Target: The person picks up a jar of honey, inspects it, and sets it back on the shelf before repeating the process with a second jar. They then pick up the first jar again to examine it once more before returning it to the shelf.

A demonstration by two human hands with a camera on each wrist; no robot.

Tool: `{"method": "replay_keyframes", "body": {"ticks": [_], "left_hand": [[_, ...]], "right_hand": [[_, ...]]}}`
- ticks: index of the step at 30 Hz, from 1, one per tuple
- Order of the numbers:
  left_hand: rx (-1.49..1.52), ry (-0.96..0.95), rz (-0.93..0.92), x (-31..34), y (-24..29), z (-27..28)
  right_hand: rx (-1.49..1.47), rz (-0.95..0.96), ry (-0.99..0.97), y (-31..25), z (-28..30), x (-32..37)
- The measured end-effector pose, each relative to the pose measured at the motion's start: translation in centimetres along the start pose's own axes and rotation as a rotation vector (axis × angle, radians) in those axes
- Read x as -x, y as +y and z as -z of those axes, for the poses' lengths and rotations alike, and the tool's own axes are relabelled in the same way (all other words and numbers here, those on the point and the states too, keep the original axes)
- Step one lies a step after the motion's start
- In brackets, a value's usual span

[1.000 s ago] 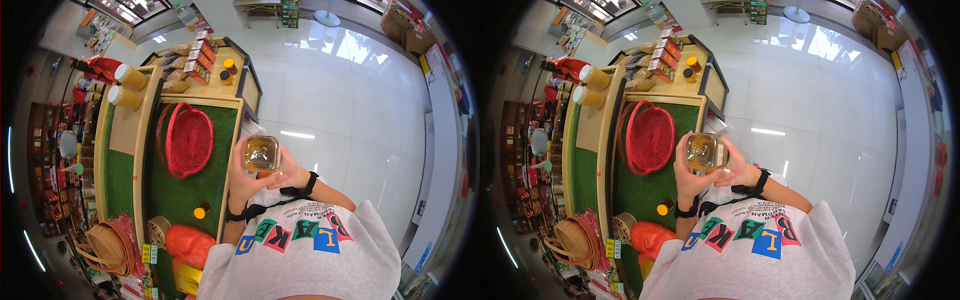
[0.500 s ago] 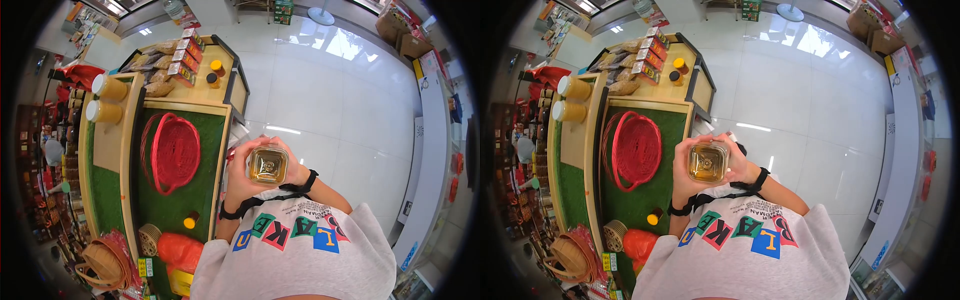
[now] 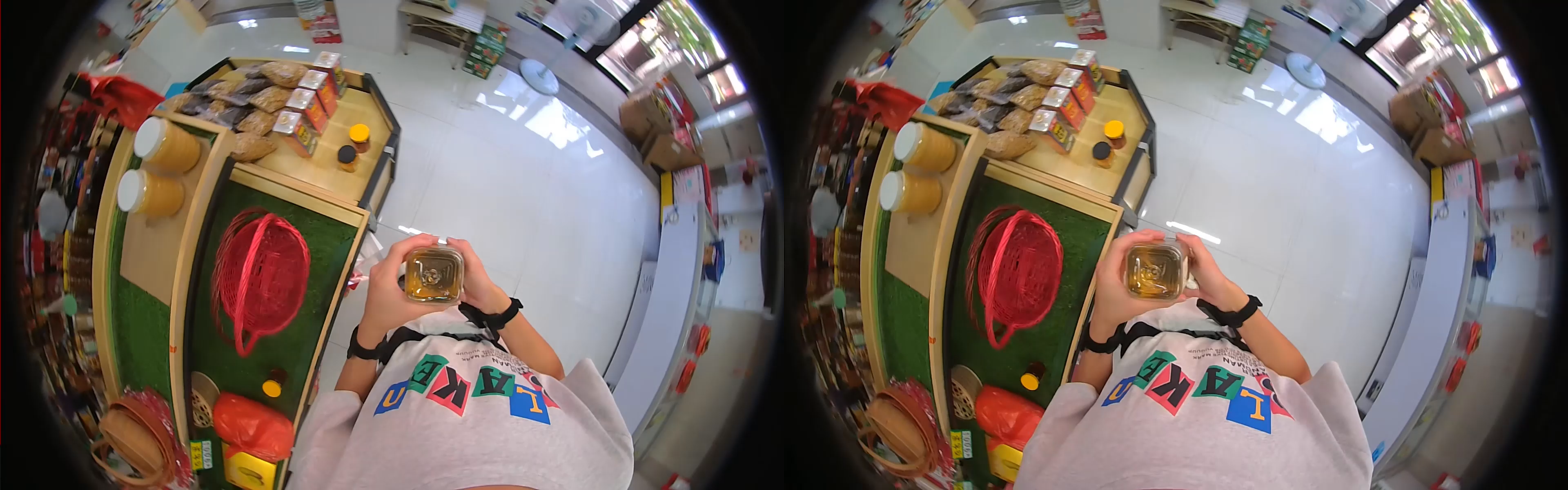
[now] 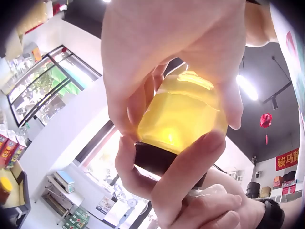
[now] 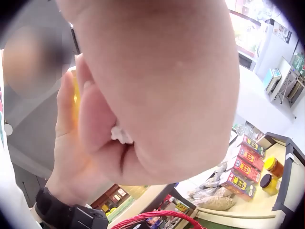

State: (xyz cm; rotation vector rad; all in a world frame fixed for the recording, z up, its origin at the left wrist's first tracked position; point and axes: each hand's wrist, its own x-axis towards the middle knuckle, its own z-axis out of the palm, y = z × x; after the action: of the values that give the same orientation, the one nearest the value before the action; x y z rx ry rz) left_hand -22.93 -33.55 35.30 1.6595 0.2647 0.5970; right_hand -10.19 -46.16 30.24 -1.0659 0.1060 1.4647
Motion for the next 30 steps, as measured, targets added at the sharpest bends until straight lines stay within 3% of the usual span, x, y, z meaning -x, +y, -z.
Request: {"method": "replay_keyframes", "body": {"ticks": [6, 8, 9, 11, 13, 14, 15, 16, 23, 26, 30], "left_hand": [[0.062, -0.084, 0.175, -2.9, 0.4, 3.3], [-0.072, -0.056, 0.002, -4.2, -0.6, 3.5], [-0.13, -0.043, -0.079, -4.6, -1.1, 3.2], [-0.011, -0.001, 0.047, -5.1, -1.5, 2.6], [0.016, 0.01, 0.137, -6.2, -1.7, 2.8], [-0.081, 0.056, 0.021, -6.6, -2.6, 2.6], [-0.034, 0.077, 0.065, -6.7, -2.9, 2.2], [0.007, 0.1, 0.113, -6.8, -3.2, 2.0], [-0.125, 0.184, 0.248, -10.0, -4.8, 3.6], [-0.247, 0.148, 0.32, -12.4, -4.4, 5.0], [-0.296, 0.279, 0.354, -16.2, -6.7, 5.0]], "right_hand": [[-0.065, 0.099, 0.06, -0.3, -0.6, -3.3], [-0.057, 0.226, 0.135, -2.9, -3.0, -2.2], [-0.045, 0.289, 0.071, -3.7, -3.0, -2.4], [-0.016, 0.401, -0.05, -5.8, -2.8, -2.7], [0.211, 0.426, -0.127, -9.1, -3.5, -2.2], [0.309, 0.459, -0.138, -10.1, -3.1, -2.6], [0.405, 0.482, -0.14, -11.0, -2.7, -2.4], [0.445, 0.468, -0.064, -11.7, -3.5, -2.3], [0.783, 0.766, -0.16, -15.5, -3.3, -8.5], [0.851, 0.754, -0.2, -18.2, -4.2, -11.1], [1.128, 0.87, -0.229, -23.0, -5.7, -13.7]]}}
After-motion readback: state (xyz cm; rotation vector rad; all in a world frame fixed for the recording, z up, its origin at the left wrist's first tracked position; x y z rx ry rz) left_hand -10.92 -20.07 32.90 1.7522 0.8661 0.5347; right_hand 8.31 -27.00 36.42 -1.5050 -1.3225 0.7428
